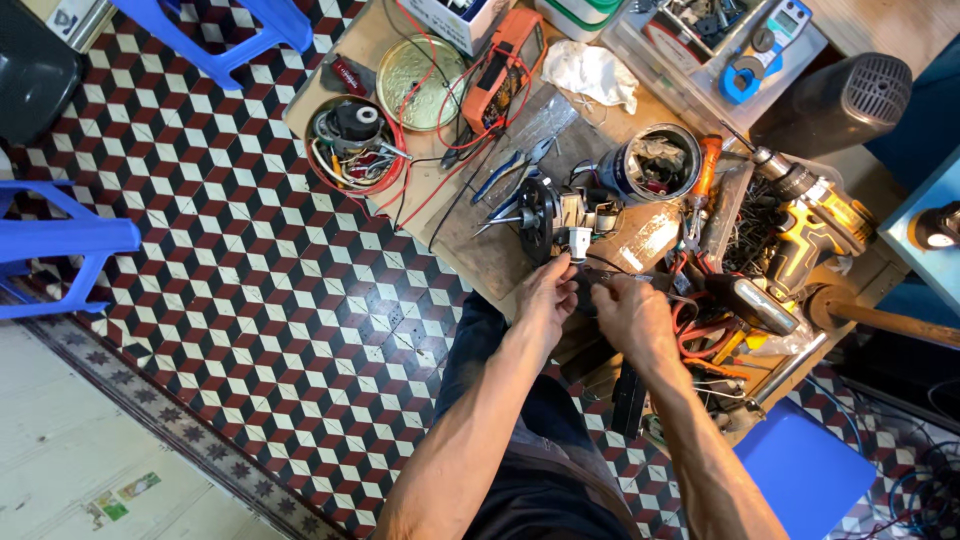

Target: The person works at a cluttered workbench repairing an electric motor. They hold and reposition a black mounting bracket, manipulate the motor's wiring and power plug, fit the bracket to the motor housing, and turn the assembly over while checking the parts by hand.

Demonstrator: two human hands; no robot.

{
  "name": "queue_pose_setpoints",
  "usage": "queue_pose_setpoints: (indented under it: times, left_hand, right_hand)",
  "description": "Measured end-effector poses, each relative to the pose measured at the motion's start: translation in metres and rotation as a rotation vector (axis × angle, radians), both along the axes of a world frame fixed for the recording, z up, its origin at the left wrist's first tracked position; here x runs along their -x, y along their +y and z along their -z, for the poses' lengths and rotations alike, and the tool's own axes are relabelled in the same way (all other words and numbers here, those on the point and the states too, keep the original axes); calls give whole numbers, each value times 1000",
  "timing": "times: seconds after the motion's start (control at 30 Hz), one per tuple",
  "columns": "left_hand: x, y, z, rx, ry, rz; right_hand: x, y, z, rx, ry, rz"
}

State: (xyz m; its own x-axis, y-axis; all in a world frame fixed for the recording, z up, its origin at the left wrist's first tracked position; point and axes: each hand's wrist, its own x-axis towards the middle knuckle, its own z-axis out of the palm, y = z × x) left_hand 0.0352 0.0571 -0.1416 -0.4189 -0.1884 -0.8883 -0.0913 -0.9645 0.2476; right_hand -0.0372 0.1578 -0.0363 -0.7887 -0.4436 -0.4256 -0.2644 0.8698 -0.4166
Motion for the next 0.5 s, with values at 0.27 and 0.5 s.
queue_pose_setpoints:
  times: [0.27, 0.5]
  left_hand:
    - [9, -3, 19, -33, -83, 20]
    - [7, -18, 15, -174, -35, 105]
  right_hand:
    - [-34, -8, 47, -82, 230, -165]
    - [-29, 16, 39, -59, 180, -308]
